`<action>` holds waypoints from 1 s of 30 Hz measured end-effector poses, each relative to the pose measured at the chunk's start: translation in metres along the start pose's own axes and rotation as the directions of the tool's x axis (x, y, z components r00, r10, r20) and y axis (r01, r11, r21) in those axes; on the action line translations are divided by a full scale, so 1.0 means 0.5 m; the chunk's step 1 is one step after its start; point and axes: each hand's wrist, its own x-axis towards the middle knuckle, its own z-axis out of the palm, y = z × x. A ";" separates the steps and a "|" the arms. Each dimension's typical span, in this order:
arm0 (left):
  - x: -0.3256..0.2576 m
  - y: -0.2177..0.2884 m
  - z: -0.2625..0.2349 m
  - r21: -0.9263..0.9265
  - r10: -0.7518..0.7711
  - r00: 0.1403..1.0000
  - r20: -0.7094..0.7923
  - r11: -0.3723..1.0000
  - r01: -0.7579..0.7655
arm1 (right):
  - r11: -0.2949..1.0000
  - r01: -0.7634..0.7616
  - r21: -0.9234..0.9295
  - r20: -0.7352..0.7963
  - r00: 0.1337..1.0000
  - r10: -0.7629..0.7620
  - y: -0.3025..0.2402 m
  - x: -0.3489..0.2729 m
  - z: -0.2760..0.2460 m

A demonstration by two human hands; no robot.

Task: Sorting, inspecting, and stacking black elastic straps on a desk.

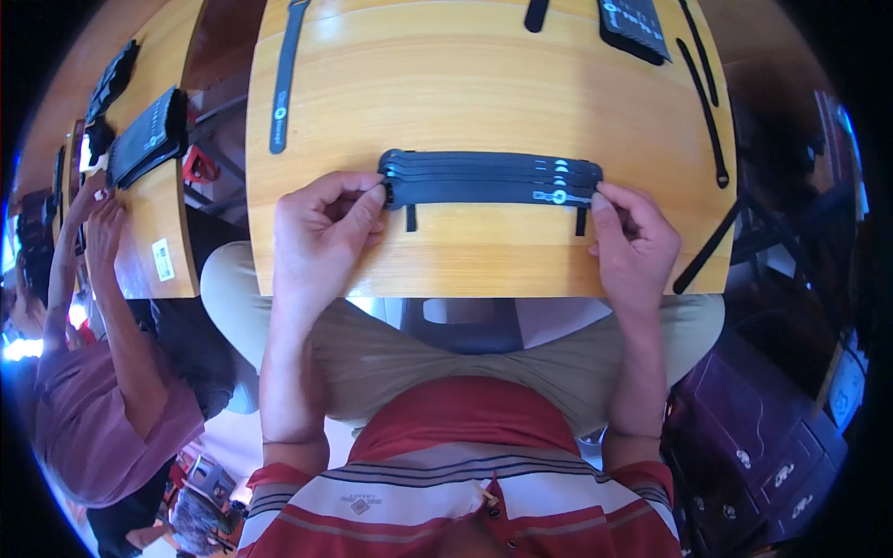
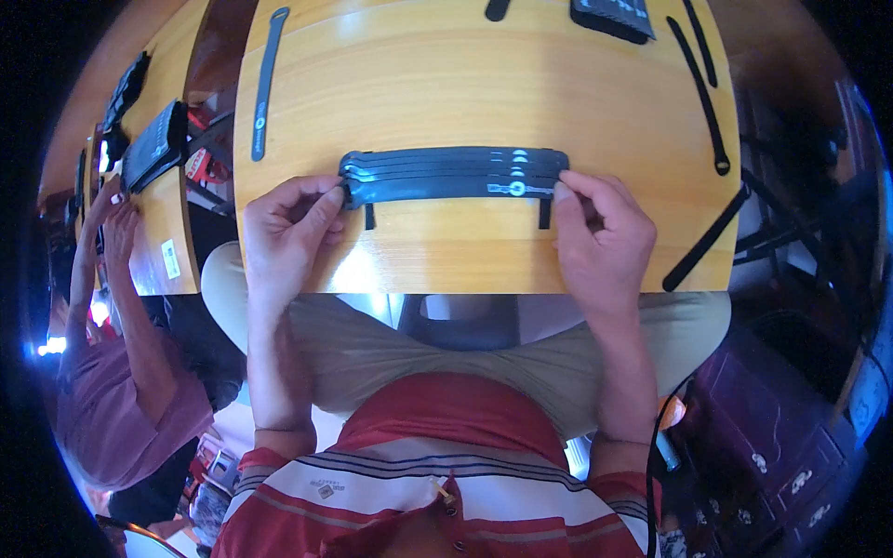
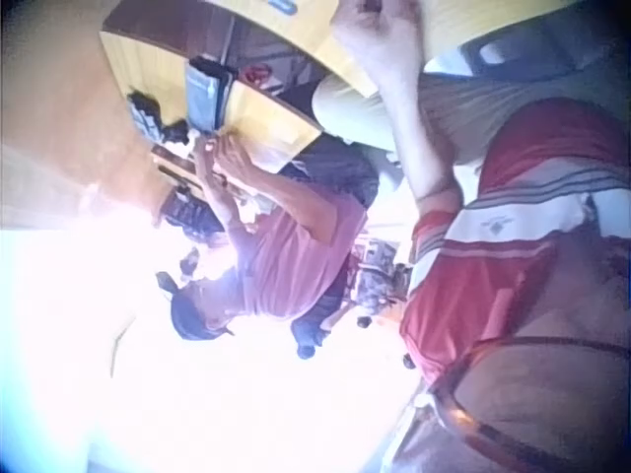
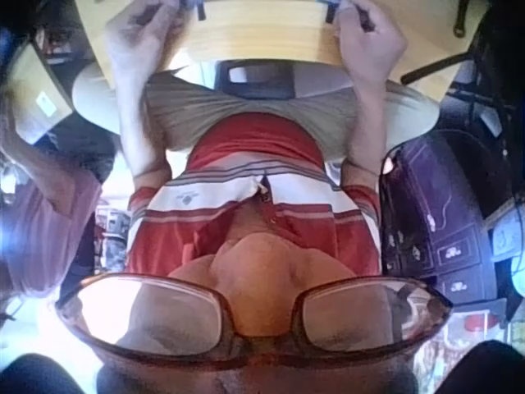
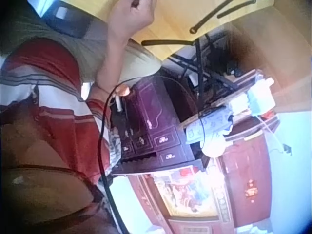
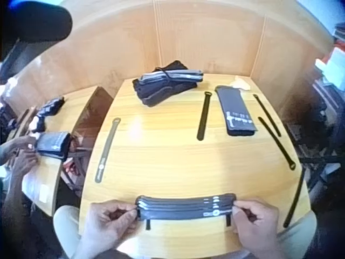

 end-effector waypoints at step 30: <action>0.007 -0.024 -0.009 0.037 0.086 0.996 0.006 0.996 -0.086 | 0.997 -0.030 -0.068 0.013 0.999 0.031 -0.007 0.004 -0.004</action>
